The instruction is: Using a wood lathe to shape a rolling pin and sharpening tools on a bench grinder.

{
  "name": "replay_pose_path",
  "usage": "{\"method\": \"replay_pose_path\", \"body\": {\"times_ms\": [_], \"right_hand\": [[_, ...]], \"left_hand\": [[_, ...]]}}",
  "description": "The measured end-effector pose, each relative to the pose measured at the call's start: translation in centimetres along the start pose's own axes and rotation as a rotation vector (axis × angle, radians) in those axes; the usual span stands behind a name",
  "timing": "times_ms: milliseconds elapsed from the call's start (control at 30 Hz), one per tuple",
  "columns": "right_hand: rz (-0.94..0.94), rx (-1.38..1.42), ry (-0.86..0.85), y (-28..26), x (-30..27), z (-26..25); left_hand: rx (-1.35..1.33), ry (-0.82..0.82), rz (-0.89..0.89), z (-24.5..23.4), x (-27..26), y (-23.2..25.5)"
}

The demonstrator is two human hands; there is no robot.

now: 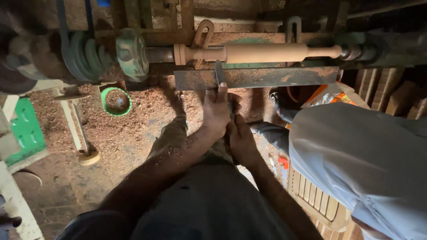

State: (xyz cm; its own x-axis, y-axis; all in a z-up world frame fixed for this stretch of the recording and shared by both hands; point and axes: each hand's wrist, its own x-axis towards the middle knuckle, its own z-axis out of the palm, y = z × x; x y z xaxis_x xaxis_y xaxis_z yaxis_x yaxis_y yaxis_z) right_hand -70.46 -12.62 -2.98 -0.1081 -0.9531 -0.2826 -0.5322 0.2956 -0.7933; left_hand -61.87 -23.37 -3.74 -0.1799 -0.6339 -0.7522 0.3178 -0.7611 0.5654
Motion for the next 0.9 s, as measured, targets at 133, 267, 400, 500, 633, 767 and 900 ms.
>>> {"method": "replay_pose_path", "body": {"times_ms": [133,267,400,500,633,767,900], "right_hand": [[-0.298,-0.207,0.035,-0.8,1.0,-2.0],[0.489,0.434,-0.279,0.0,1.9,-3.7],[0.520,0.342,-0.424,4.2,3.6,-5.6],[0.178,-0.016,-0.484,9.3,2.1,-4.1],[-0.051,-0.001,-0.114,5.8,-1.4,3.6],[0.594,0.751,0.009,-4.7,-0.8,7.6],[0.648,0.759,0.033,-7.6,0.3,6.6]], "left_hand": [[-0.066,0.044,0.002,1.1,-0.3,0.0],[-0.083,0.127,0.047,1.8,0.8,-2.1],[-0.111,0.120,-0.015,2.9,1.2,-2.5],[-0.150,0.081,0.129,1.7,1.3,-3.3],[-0.298,-0.167,-0.121,-1.9,0.1,0.3],[0.257,-0.235,-0.213,-4.7,-0.5,4.7],[0.271,-0.268,-0.138,-5.1,0.3,3.9]]}}
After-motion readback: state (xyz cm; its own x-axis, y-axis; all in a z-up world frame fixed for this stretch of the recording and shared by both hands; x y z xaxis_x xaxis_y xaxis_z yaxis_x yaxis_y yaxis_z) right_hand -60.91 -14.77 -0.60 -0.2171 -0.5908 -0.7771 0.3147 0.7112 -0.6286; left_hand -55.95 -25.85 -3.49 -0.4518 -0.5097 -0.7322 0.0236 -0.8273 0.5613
